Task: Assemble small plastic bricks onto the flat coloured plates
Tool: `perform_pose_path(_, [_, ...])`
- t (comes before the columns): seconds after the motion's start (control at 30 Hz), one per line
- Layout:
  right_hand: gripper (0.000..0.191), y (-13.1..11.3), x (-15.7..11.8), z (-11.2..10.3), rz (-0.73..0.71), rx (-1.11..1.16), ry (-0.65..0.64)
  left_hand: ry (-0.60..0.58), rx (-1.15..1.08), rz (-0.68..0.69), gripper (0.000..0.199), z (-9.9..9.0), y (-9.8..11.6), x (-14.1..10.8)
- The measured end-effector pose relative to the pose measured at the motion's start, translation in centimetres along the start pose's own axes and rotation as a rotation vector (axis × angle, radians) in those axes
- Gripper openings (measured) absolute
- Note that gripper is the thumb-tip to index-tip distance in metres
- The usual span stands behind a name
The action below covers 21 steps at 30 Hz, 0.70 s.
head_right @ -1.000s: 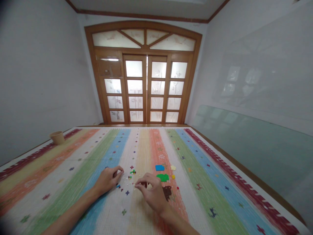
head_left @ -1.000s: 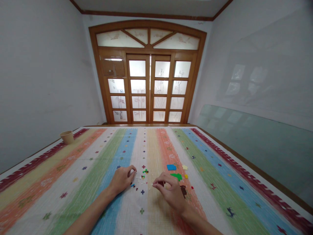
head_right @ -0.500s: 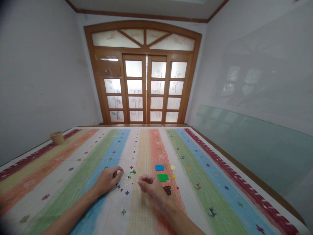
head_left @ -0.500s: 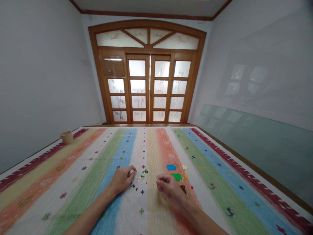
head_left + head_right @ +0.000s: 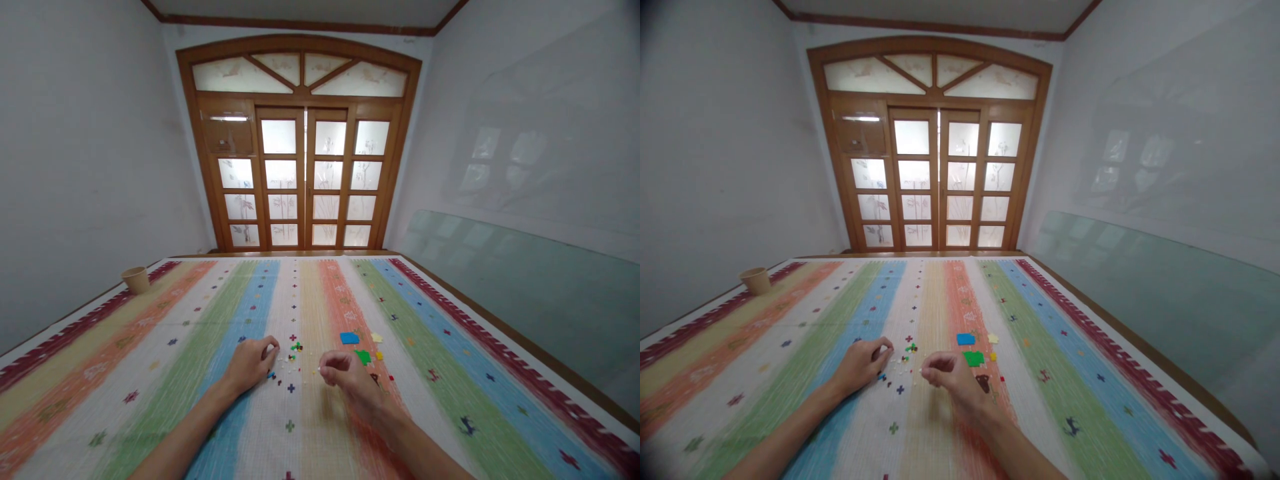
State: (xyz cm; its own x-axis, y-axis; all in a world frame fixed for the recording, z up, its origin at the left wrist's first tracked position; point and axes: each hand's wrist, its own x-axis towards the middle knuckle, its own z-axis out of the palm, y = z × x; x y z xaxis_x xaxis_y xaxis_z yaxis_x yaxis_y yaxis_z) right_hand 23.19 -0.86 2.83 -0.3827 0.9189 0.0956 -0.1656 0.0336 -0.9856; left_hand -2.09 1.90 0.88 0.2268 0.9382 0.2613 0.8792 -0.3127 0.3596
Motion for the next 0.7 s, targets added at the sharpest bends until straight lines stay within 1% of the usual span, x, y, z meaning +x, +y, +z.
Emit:
perform_pose_path(0.2, [0.04, -1.3, 0.1, -0.7, -0.048, -0.079, -0.012, -0.01, -0.004, 0.016, 0.027, 0.2, -0.2, 0.1])
perform_pose_path(0.37, [0.033, -2.3, -0.4, -1.8, -0.12, -0.106, 0.014, -0.005, -0.005, 0.016, 0.027, 0.0, -0.1, 0.1])
perform_pose_path(0.5, [0.03, -3.1, -1.1, -3.4, -0.165, -0.194, 0.059, -0.016, 0.001, 0.0, 0.028, -0.1, 0.0, 0.1])
perform_pose_path(0.7, [0.026, -4.1, -1.8, -6.6, -0.291, -0.481, 0.137, -0.016, 0.02, 0.011, 0.029, 0.1, -0.1, 0.2])
